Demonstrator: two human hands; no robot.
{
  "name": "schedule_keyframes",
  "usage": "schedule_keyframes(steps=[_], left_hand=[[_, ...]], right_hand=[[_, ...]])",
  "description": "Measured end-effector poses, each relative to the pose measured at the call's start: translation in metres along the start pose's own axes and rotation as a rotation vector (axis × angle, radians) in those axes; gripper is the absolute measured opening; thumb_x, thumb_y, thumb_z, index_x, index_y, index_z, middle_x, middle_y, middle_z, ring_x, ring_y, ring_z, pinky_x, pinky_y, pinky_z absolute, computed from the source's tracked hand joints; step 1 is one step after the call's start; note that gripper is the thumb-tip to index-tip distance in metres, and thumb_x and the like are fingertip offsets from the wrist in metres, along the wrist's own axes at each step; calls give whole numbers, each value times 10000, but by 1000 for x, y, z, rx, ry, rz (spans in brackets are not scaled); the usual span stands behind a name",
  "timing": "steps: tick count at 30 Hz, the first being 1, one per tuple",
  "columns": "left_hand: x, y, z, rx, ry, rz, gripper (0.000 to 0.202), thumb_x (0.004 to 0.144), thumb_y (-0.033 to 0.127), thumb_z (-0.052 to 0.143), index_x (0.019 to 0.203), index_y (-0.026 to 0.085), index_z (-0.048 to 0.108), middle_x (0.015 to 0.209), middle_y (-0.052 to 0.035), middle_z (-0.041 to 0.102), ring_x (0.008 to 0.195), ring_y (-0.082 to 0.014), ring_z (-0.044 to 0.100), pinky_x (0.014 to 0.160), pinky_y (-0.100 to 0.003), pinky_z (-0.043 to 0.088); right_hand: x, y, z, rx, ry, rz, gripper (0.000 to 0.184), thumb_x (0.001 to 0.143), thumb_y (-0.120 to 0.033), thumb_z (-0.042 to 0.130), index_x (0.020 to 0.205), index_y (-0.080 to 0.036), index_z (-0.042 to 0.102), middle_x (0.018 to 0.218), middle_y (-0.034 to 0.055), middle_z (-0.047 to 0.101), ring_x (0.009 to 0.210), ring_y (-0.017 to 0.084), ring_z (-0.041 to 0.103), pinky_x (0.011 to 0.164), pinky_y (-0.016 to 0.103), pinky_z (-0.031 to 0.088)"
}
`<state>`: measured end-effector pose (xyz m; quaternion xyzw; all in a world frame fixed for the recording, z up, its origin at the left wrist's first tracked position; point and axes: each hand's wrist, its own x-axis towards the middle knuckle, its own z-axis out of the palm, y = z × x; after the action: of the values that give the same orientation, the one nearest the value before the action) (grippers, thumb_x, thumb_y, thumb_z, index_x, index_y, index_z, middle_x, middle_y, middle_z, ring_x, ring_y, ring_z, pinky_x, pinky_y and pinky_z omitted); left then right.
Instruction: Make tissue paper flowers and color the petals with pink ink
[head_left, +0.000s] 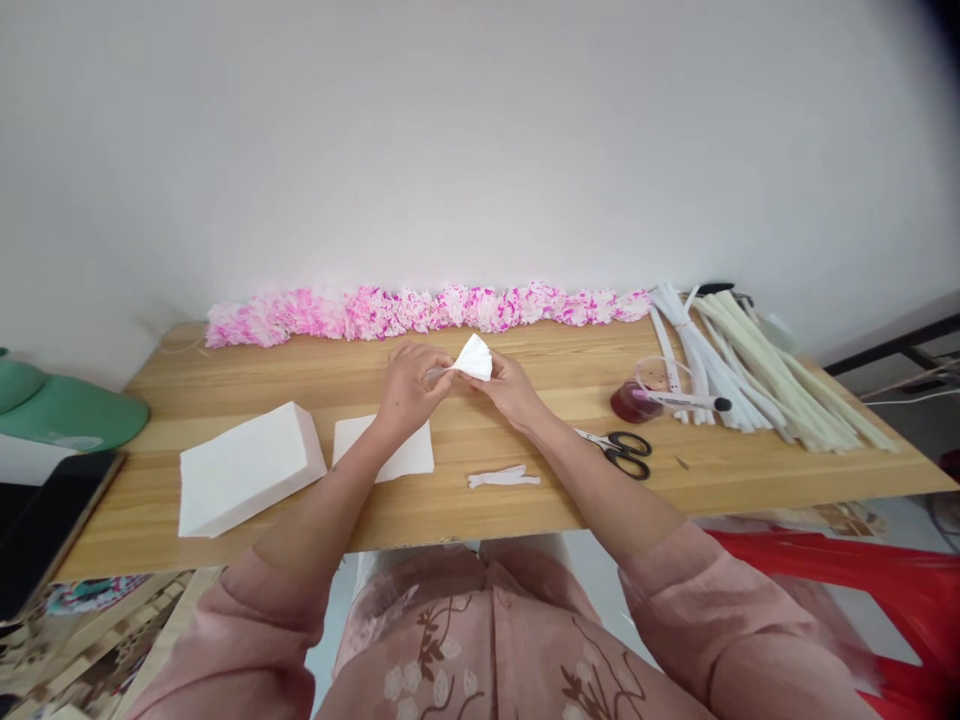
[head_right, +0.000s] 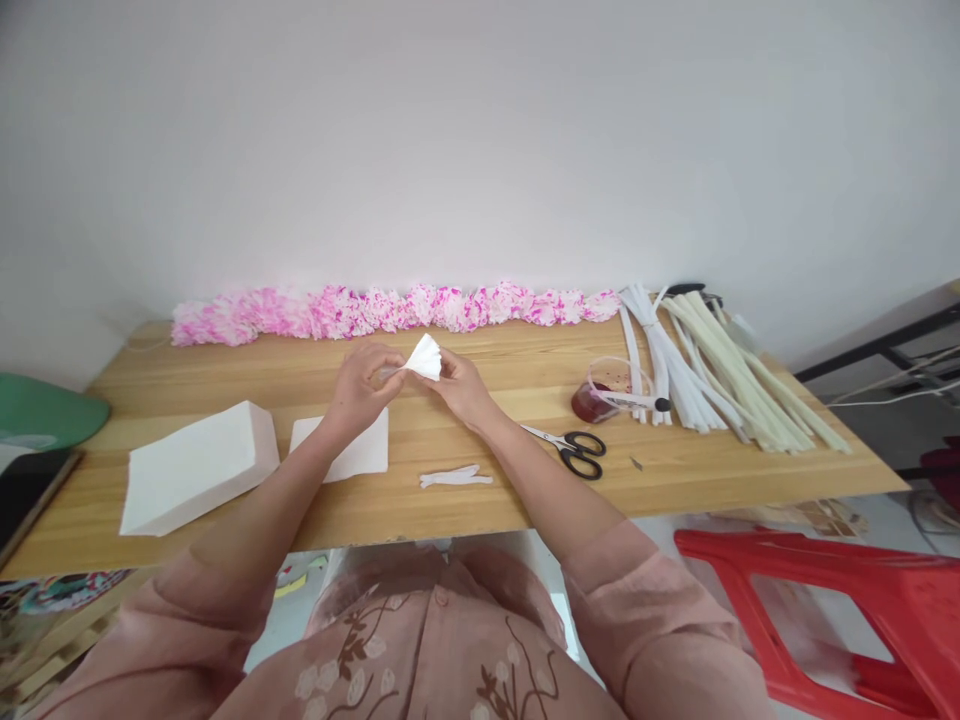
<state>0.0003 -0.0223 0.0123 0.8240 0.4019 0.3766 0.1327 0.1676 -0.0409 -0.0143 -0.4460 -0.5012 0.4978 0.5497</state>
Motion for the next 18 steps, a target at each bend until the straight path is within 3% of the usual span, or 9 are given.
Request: schedule_keyframes(steps=[5,10,18], left_hand=[[1,-8,2,29,-7,-35,45,799,175,583,779,211,602,864,-21,696,869,-206,611,891,-388,413],[1,-10,4,43,15,-28,62,776,166,583,767,226,597,855,-23,695,895,-213,614,1005,-439,367],[-1,-15,6,59,44,-20,58,798,173,572,771,217,598,868,-30,684,898,-215,610,1031,-456,355]], right_hand=[[3,0,0,48,9,13,284,641,-338,728,870,-188,652,748,-24,628,655,100,477,574,217,377],[4,4,-1,27,20,68,334,663,-326,684,965,-185,659,832,-4,667,696,108,512,568,210,372],[6,10,-1,-54,5,67,319,663,-310,671,952,-177,661,805,-15,669,686,110,512,615,220,374]])
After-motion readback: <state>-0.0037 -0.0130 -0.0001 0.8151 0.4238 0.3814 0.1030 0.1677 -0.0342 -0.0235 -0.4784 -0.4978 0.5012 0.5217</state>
